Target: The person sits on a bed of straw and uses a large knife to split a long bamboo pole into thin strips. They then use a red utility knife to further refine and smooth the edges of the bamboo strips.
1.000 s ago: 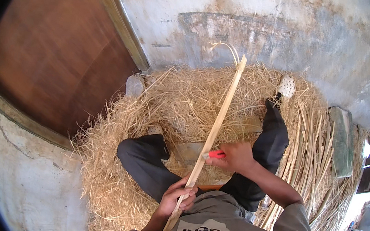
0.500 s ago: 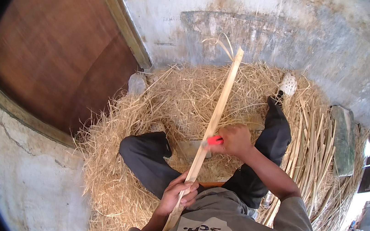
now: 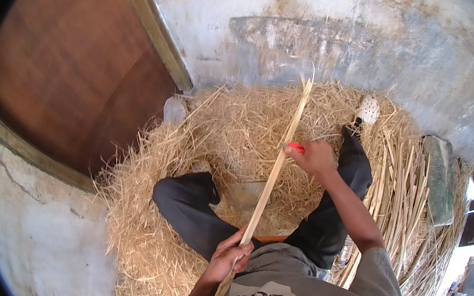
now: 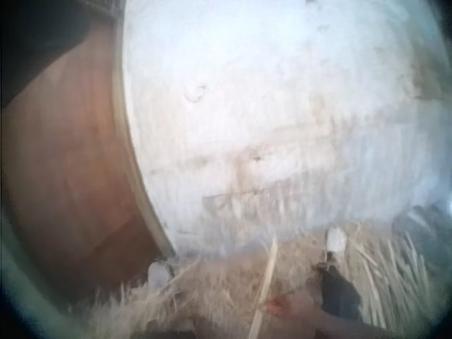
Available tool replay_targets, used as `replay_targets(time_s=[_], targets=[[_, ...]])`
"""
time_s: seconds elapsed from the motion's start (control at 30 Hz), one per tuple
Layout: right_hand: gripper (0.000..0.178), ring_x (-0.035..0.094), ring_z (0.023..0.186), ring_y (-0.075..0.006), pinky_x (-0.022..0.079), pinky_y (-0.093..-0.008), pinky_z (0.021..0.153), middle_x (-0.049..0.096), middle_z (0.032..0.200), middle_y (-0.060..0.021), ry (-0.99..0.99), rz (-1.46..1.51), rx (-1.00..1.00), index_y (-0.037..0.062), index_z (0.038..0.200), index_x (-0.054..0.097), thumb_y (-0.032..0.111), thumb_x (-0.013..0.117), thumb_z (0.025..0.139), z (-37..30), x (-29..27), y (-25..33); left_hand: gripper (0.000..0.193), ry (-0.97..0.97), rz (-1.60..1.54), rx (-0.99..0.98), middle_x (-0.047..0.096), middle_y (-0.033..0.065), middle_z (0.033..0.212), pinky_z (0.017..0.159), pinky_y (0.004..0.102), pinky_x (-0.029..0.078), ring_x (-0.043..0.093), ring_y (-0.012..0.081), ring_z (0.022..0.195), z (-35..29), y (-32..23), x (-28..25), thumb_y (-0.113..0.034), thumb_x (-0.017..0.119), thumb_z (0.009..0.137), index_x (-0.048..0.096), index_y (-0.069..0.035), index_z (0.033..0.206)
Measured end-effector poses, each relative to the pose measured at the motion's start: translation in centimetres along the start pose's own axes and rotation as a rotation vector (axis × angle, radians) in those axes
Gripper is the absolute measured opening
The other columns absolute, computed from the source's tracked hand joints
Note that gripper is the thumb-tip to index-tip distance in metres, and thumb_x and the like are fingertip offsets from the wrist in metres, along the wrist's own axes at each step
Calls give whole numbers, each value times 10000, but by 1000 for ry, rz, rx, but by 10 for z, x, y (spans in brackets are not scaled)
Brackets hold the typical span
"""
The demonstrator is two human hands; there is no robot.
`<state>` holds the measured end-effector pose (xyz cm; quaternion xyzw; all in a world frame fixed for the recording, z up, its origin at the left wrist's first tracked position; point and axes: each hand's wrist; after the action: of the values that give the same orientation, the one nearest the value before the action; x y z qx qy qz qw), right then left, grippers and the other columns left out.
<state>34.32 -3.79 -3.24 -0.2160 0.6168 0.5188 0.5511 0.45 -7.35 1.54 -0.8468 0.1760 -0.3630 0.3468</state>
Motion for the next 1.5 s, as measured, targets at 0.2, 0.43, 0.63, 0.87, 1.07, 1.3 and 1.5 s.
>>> replay_targets(time_s=[0.2, 0.43, 0.63, 0.87, 1.07, 1.3, 1.5], targets=[[633, 579, 476, -339, 454, -445, 484, 533, 499, -153, -201, 143, -370, 67, 586, 607, 662, 595, 801, -45, 15, 20, 618, 34, -6, 27, 461, 34, 800, 424, 218, 330, 381, 67, 497, 1, 0, 2, -16, 496, 887, 309, -57, 1474], [565, 640, 565, -322, 508, -448, 565, 613, 573, -133, -259, -42, -153, 111, 700, 702, 669, 635, 754, 25, 13, -49, 639, 23, 101, 59, 467, 22, 782, 442, 217, 347, 387, 59, 504, 2, 3, 12, 5, 527, 878, 327, -73, 1480], [726, 614, 538, -357, 487, -464, 537, 574, 543, -167, -223, 67, 330, 53, 669, 675, 725, 462, 840, 82, 1, -100, 636, 106, 163, 31, 450, 1, 804, 454, 206, 345, 372, 45, 520, -6, 6, 12, 26, 458, 940, 242, -112, 1522], [784, 639, 649, -413, 496, -479, 626, 606, 616, -218, -236, 222, 363, -6, 765, 695, 722, 421, 865, 62, -3, -79, 647, 56, 33, 2, 503, 28, 845, 448, 212, 345, 384, 52, 505, 6, 11, 6, 42, 489, 896, 284, -72, 1499], [616, 627, 551, -298, 473, -407, 529, 611, 575, -113, -31, 82, -234, 146, 758, 739, 725, 533, 804, -59, 4, 14, 586, 60, -116, -1, 465, 60, 787, 399, 221, 340, 392, 66, 463, 23, -4, 0, 32, 504, 824, 380, 2, 1396], [675, 596, 495, -330, 464, -431, 483, 563, 519, -133, -185, 71, -136, 68, 584, 618, 720, 593, 758, -30, 5, -1, 667, 55, 104, 70, 457, 3, 815, 448, 197, 341, 378, 37, 519, 17, -9, 14, 48, 482, 882, 287, -96, 1504], [648, 601, 500, -330, 471, -438, 490, 570, 522, -138, -88, 99, -302, 81, 624, 642, 713, 597, 759, -56, 34, 21, 640, 4, 203, 83, 471, -17, 839, 455, 188, 344, 381, 26, 535, 11, -8, 15, 55, 487, 911, 304, -109, 1502]])
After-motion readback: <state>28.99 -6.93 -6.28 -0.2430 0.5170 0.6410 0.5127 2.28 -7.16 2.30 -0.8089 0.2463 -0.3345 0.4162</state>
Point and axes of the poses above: each hand's wrist, its own z-axis towards the middle knuckle, its own x-axis out of the palm, y = z × x
